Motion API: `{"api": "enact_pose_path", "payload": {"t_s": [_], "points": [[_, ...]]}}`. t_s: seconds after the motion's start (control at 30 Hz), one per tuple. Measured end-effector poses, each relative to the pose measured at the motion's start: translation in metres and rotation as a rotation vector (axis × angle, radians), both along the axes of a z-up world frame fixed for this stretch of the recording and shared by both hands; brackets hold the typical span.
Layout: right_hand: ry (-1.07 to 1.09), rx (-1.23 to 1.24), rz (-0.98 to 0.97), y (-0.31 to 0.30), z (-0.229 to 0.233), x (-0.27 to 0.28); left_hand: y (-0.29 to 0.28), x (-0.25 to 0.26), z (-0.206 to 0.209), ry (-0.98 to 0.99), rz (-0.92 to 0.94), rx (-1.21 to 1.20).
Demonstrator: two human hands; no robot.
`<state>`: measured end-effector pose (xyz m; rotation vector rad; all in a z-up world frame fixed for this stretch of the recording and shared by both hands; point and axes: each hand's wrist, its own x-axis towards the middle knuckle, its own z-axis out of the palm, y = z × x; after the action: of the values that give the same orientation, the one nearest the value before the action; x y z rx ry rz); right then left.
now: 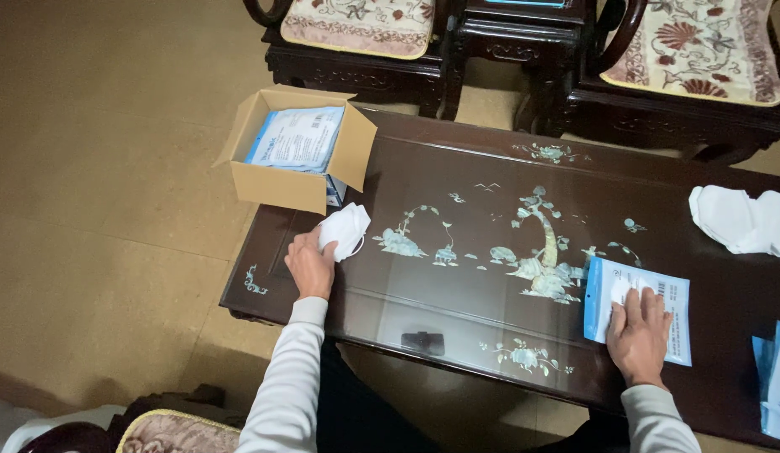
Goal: Packaging individual face masks into blue paper envelopes
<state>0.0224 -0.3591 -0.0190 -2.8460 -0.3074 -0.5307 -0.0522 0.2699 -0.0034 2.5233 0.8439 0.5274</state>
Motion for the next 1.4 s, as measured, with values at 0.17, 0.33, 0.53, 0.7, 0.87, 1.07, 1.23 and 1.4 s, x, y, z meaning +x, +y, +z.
{"api": "enact_pose_path", "payload": {"t_s": [0.17,0.33,0.53,0.7,0.87,1.07,1.23,1.4], "points": [[0.092,0.060,-0.020,0.004,0.008,-0.005,0.001,0.002,0.002,-0.009,-0.011,-0.107],[0.098,0.296,-0.068,0.022,0.040,-0.013,-0.018,-0.005,0.018,-0.179,-0.056,-0.105],[-0.147,0.487,-0.044,0.068,0.056,-0.008,-0.110,-0.017,0.137,-0.579,-0.399,-0.121],[0.558,1.152,0.280,0.191,0.171,-0.020,-0.197,0.010,0.104,-0.170,-0.200,-0.986],[0.856,1.507,-0.072,0.228,0.099,-0.004,-0.246,0.030,0.094,-0.090,-0.202,-1.409],[0.959,1.529,-0.250,0.215,0.042,0.014,-0.271,0.057,0.003,-0.030,-0.037,-1.641],[1.041,1.470,-0.197,0.212,0.036,0.016,-0.274,0.060,0.003,-0.016,0.013,-1.593],[1.025,1.497,-0.212,0.212,0.047,0.013,-0.265,0.054,0.017,-0.007,-0.069,-1.662]]}}
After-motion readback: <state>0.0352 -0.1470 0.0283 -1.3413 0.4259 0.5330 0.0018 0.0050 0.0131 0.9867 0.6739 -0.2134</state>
